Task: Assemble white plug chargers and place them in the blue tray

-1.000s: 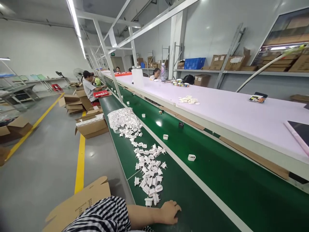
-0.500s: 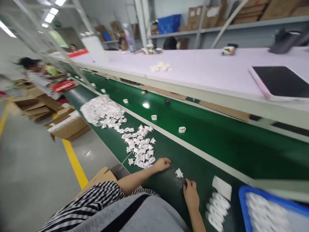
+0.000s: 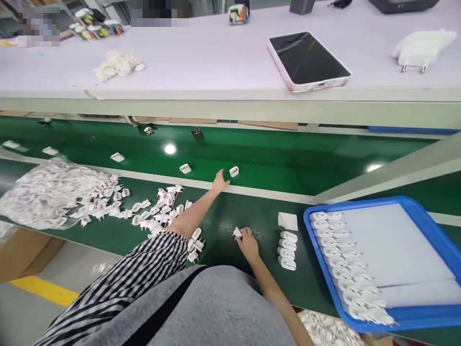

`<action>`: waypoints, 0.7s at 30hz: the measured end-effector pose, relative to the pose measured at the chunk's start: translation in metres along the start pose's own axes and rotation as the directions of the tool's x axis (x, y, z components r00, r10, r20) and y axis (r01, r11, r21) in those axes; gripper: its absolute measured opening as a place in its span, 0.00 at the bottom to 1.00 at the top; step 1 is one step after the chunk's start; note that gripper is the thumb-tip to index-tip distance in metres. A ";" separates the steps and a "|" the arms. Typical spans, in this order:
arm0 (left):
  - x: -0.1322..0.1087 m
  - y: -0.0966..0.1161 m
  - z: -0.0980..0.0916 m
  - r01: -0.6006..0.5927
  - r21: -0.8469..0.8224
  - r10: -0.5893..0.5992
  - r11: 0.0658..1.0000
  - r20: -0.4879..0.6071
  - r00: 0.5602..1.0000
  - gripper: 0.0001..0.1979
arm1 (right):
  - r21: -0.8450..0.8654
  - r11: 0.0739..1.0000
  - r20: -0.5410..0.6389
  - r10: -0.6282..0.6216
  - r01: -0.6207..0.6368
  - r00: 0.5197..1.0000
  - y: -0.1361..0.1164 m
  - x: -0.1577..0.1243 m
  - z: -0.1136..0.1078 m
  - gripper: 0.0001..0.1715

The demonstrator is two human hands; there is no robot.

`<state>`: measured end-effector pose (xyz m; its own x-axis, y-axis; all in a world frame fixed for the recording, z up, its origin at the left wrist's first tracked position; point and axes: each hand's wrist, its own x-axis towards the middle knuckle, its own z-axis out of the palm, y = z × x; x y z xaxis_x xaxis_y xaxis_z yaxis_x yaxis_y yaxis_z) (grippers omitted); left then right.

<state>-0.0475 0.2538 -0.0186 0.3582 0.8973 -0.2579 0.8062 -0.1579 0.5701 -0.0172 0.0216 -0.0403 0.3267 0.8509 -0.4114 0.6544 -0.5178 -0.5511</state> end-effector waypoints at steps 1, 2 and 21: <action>0.008 0.007 0.006 -0.020 0.012 0.020 1.000 0.033 0.999 0.31 | 0.097 0.995 -0.007 0.033 -0.032 0.999 0.003 0.002 -0.001 0.09; 0.014 0.013 0.012 -0.036 0.024 0.034 0.999 0.068 0.997 0.31 | 0.199 0.978 -0.002 0.070 -0.068 0.998 0.007 0.003 -0.001 0.08; -0.133 -0.027 0.041 -0.269 0.050 0.245 0.962 0.276 0.929 0.14 | 0.850 0.372 0.246 0.343 -0.372 0.906 0.034 -0.018 -0.016 0.09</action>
<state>-0.0973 0.1219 -0.0319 0.6607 0.6812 -0.3152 0.7027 -0.4136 0.5790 0.0098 -0.0098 -0.0399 0.3529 0.5717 -0.7407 -0.4578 -0.5850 -0.6695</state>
